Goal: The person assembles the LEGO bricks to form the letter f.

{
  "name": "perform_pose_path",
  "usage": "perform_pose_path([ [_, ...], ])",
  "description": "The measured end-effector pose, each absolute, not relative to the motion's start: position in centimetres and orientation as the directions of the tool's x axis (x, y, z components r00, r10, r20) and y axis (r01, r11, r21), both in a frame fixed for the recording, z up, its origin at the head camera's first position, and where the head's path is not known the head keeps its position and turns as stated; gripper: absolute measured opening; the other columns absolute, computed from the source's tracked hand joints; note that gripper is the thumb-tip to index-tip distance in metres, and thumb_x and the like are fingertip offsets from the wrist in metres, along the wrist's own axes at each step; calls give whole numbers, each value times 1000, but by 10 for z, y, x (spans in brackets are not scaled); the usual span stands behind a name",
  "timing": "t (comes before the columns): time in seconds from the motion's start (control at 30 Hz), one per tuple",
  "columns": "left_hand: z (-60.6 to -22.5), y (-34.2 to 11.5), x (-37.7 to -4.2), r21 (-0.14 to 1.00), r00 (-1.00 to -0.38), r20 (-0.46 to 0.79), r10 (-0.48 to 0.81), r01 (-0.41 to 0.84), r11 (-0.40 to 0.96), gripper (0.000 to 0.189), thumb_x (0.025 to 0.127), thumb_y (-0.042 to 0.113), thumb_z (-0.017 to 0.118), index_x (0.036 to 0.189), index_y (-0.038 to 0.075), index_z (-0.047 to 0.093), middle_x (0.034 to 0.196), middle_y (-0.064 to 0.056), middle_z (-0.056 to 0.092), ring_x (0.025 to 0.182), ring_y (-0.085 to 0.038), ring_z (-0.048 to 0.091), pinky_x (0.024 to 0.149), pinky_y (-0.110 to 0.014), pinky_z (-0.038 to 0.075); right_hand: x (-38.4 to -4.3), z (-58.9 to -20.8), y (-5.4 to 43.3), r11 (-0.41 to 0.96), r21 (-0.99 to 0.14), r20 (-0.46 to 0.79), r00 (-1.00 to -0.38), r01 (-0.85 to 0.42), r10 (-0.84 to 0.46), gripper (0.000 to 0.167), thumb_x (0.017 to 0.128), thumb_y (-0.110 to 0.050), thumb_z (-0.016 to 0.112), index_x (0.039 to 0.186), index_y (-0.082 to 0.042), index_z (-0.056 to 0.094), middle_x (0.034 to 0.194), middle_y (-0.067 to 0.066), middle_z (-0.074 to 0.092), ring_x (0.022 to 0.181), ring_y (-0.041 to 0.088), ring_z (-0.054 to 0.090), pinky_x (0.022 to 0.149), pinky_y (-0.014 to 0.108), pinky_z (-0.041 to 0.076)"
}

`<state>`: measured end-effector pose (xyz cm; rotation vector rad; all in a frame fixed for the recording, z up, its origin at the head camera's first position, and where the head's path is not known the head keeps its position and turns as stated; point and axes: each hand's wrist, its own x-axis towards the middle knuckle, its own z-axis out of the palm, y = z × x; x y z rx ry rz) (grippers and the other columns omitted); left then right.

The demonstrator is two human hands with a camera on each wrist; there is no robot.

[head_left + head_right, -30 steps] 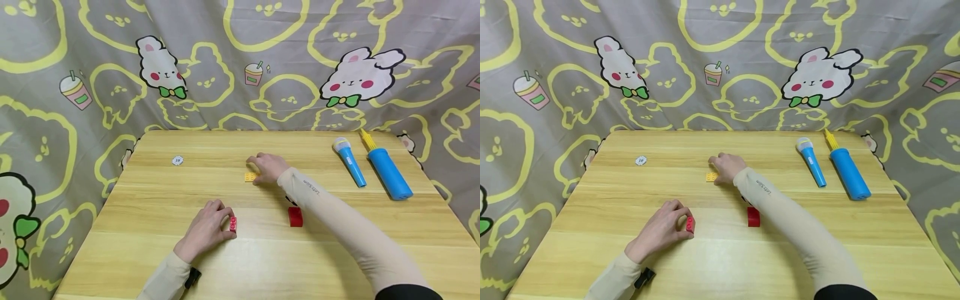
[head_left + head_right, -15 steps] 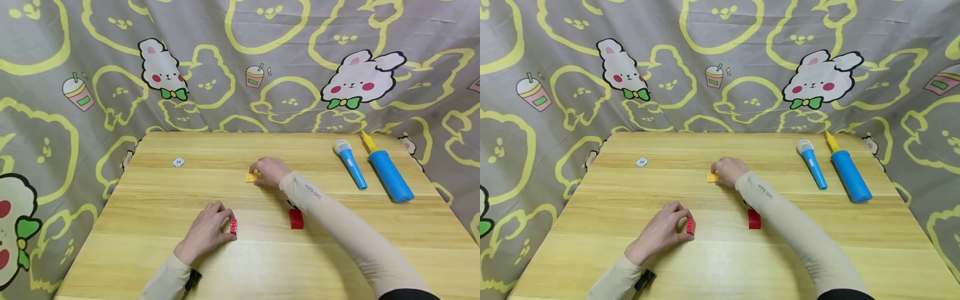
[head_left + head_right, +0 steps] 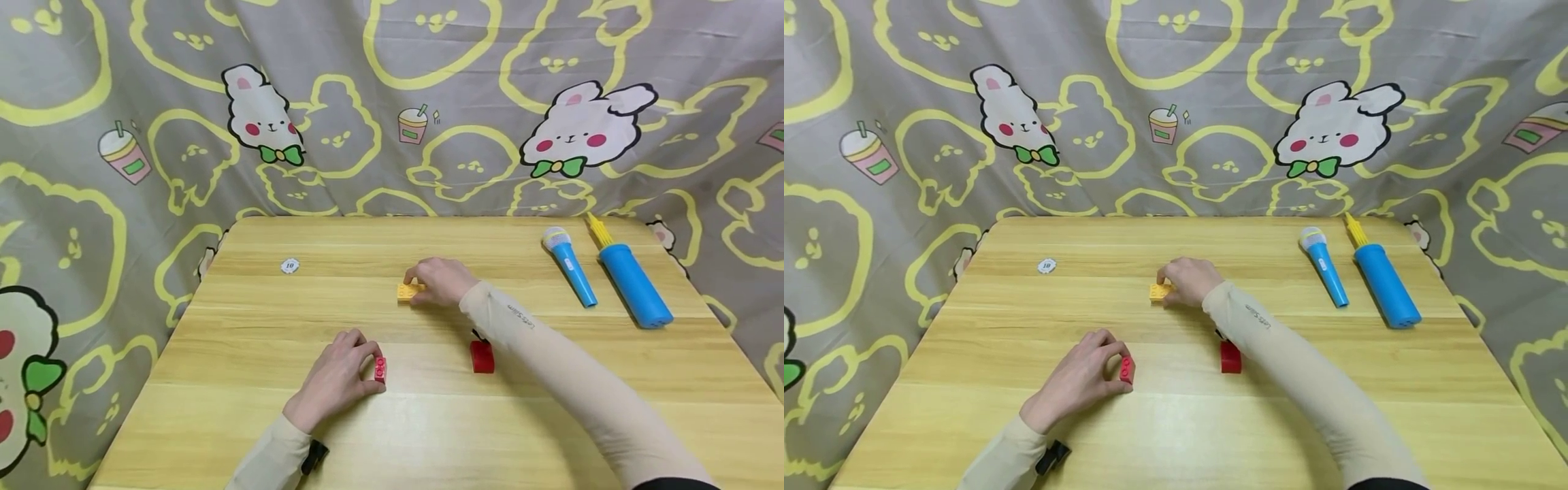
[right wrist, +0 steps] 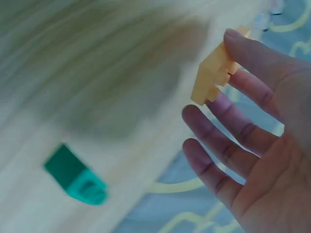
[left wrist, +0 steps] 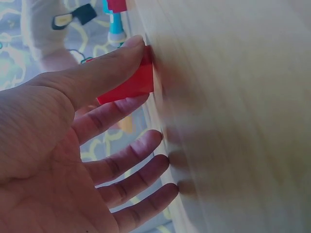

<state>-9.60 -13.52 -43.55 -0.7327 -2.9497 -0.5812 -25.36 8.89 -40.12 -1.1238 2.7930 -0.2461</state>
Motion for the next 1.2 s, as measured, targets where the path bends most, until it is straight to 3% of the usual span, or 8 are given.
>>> perform_pose_path([
  [0.27, -435, -136, -96, 343, -883, 142, 447, 467, 815, 41, 68, 36, 91, 96, 18, 67, 93, 1, 51, 86, -19, 47, 68, -33, 41, -197, -367, 80, 556, -178, 50, -571, -812, -819, 33, 81, -36, 82, 106, -16, 73, 85, -3, 62, 68, 10, 56, 59, 29, 48],
  [0.6, -435, -136, -94, 330, -883, 135, 450, 468, 820, 45, 68, 38, 90, 100, 14, 68, 95, 0, 52, 85, -20, 47, 68, -34, 41, -146, -375, 66, 455, -112, -9, -457, -883, -889, 38, 81, -46, 78, 107, -20, 72, 83, -7, 58, 67, 6, 51, 64, 30, 48],
  [0.87, -436, -135, -94, 328, -880, 152, 449, 474, 817, 47, 69, 39, 90, 105, 15, 70, 92, 3, 50, 84, -17, 44, 66, -30, 39, -139, -385, 60, 436, -65, 59, -440, -897, -896, 42, 83, -51, 75, 114, -24, 70, 76, -9, 50, 64, 7, 47, 60, 28, 45],
  [1.2, -436, -136, -94, 317, -874, 170, 456, 487, 814, 48, 71, 39, 88, 107, 13, 71, 91, 2, 49, 82, -17, 44, 65, -30, 39, -134, -387, 55, 487, -30, 75, -488, -873, -870, 40, 81, -53, 77, 109, -25, 71, 73, -10, 45, 62, 7, 43, 57, 27, 41],
])
